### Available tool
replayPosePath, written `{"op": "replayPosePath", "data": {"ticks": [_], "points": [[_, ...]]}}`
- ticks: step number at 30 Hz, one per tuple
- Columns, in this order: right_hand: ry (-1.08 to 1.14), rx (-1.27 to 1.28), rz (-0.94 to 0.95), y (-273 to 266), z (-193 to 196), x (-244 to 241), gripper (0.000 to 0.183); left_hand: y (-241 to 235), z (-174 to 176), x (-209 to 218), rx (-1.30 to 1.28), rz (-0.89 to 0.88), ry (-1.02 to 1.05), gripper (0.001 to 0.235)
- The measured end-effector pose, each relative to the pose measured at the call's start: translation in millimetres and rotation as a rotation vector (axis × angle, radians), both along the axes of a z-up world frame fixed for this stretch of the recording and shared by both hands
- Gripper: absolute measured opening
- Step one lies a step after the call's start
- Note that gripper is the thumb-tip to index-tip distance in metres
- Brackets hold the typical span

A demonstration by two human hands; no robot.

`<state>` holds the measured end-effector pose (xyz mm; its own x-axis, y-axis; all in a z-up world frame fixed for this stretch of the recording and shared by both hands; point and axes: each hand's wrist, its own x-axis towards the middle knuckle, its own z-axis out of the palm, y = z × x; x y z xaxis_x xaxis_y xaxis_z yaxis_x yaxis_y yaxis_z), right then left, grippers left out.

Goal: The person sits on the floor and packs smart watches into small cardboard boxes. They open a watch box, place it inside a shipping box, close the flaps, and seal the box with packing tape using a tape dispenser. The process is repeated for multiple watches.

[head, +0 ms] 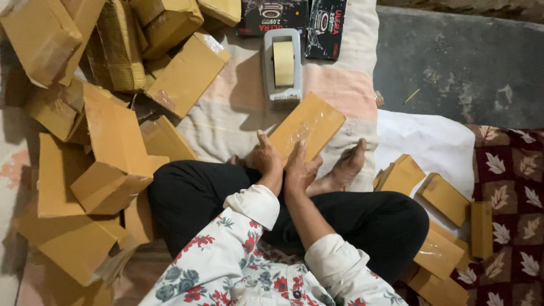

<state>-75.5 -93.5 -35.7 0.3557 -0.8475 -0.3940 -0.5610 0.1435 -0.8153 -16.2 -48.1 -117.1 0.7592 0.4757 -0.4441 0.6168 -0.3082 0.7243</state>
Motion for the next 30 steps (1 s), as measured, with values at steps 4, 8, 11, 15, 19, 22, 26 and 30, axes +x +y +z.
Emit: {"op": "replayPosePath", "data": {"ticks": [4,8,11,15,19,22,26,30], "points": [[-0.142,0.137,-0.051,8.1,12.4,-6.2,0.064,-2.2,36.6,-21.2,-0.031,0.099,-0.357,0.063],[-0.519,0.123,-0.152,-0.6,34.2,-7.4,0.063,0.3,81.7,-28.6,-0.050,-0.079,-0.505,0.053],[-0.468,-0.120,-0.137,-42.0,53.5,-12.7,0.074,25.8,107.9,-15.4,-0.219,-0.294,-0.482,0.046],[-0.496,0.265,0.240,-106.4,79.9,-14.9,0.078,70.8,148.6,26.1,-0.290,-0.630,-0.508,0.043],[-0.043,-0.207,0.903,-125.7,102.7,-22.3,0.074,83.3,181.9,50.1,-0.327,-0.898,-0.424,0.041],[0.075,-0.040,1.083,-119.4,119.9,-11.9,0.072,78.4,197.0,59.9,-0.283,-1.099,-0.331,0.043],[0.014,0.094,1.522,-88.9,117.4,-14.1,0.082,61.3,198.4,47.9,-0.065,-1.487,-0.255,0.050],[-0.425,0.617,1.098,-62.0,104.0,-26.6,0.099,58.2,210.4,39.4,0.041,-1.298,-0.524,0.067]]}}
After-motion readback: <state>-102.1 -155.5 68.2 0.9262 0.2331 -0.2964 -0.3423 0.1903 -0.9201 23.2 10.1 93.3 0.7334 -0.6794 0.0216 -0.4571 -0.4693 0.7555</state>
